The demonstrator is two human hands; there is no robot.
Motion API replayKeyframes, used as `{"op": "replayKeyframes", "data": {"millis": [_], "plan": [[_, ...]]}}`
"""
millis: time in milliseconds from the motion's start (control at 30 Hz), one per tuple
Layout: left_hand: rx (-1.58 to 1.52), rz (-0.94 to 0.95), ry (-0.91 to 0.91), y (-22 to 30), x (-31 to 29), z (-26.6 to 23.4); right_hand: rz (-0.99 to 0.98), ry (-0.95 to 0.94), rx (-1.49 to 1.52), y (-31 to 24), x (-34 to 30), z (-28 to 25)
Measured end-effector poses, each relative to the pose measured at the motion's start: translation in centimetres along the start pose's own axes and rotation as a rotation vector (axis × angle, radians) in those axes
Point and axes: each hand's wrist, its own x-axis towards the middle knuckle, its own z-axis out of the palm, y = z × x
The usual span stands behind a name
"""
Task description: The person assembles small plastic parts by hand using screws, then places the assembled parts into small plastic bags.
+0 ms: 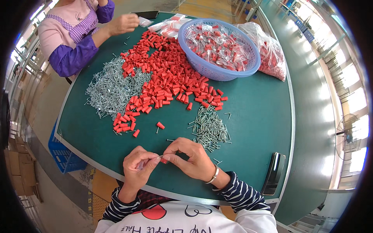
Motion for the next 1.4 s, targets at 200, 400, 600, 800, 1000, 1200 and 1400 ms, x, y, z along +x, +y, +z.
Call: {"op": "replayKeyframes", "data": {"millis": [200, 400, 600, 800, 1000, 1200, 1400], "plan": [[0.062, -0.019, -0.001, 0.7, 0.1, 0.1, -0.159, -0.003, -0.131, 0.0, 0.1, 0.0], [0.104, 0.018, -0.082, 0.9, 0.2, 0.0, -0.113, -0.072, -0.079, -0.3, 0.0, -0.4], [0.035, -0.033, 0.008, 0.0, 0.3, 1.1, -0.006, 0.069, -0.159, -1.0, 1.7, -2.8], [-0.085, -0.124, -0.016, 0.1, 0.3, 0.3, -0.026, 0.672, 0.481, -2.2, 6.7, -9.5], [-0.126, -0.065, -0.07, 0.2, 0.4, 0.6, -0.251, -0.037, -0.287, -1.2, 2.4, 0.8], [-0.079, 0.045, -0.106, -0.6, 0.4, -0.4, -0.375, -0.045, -0.356, 0.0, 2.6, 3.2], [-0.211, -0.196, -0.036, 0.1, 0.0, 0.2, -0.271, 0.014, -0.304, -1.0, 2.1, 2.9]]}}
